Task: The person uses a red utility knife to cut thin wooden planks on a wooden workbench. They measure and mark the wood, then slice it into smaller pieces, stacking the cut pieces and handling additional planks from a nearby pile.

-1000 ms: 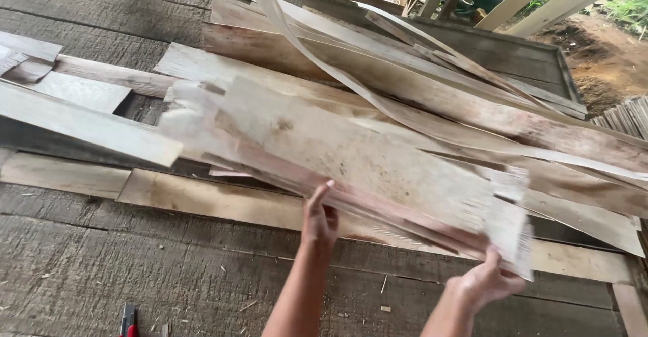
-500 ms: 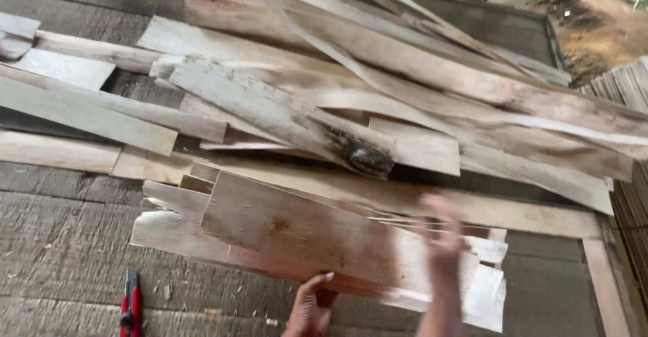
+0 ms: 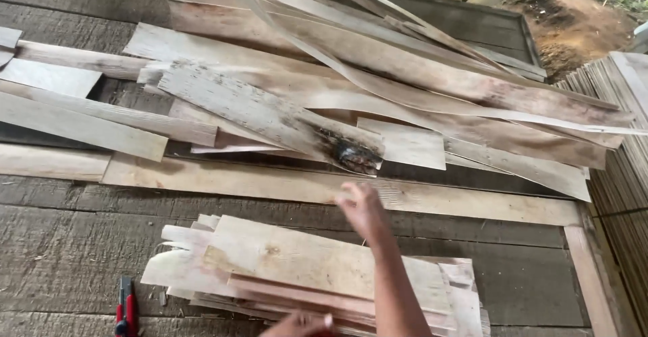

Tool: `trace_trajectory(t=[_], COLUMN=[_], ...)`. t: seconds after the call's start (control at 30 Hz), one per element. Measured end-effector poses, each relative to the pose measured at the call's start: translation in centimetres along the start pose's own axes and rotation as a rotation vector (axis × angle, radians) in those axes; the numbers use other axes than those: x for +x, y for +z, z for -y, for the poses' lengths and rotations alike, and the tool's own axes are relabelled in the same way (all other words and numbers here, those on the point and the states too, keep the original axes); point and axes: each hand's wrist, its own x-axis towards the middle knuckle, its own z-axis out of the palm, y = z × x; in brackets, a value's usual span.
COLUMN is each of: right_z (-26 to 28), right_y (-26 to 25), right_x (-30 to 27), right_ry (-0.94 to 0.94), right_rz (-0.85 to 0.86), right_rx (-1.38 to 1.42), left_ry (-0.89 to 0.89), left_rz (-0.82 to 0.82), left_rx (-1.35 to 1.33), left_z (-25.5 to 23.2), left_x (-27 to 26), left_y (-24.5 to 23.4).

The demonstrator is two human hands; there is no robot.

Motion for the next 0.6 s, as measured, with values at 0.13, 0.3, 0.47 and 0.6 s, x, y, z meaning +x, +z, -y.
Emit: trace_trajectory(t=[0.13, 0.3, 0.47, 0.6], right_z=[1.2, 4.5, 5.3, 5.7], right_y=[-2.4, -2.8, -2.8, -3.5], right_x=[5.3, 10.8, 14.4, 15.3], right_ry=[0.109, 0.183, 0.198, 0.178], right_rz=[-0.186, 0.015, 0.161, 0.177], right_rx=[-0.054, -0.172, -0.289, -0.274], left_ry=[0.053, 0.278, 0.372, 0.388], left_rz=[0.083, 0.005, -0.081, -0.055], left_rx=[0.233, -0.056, -0.155, -0.216], left_z=[-9.2, -15.2, -17.3, -17.8], left_x=[5.3, 13.9, 18.6, 18.5], left_y=[8.2, 13.2, 14.2, 14.8])
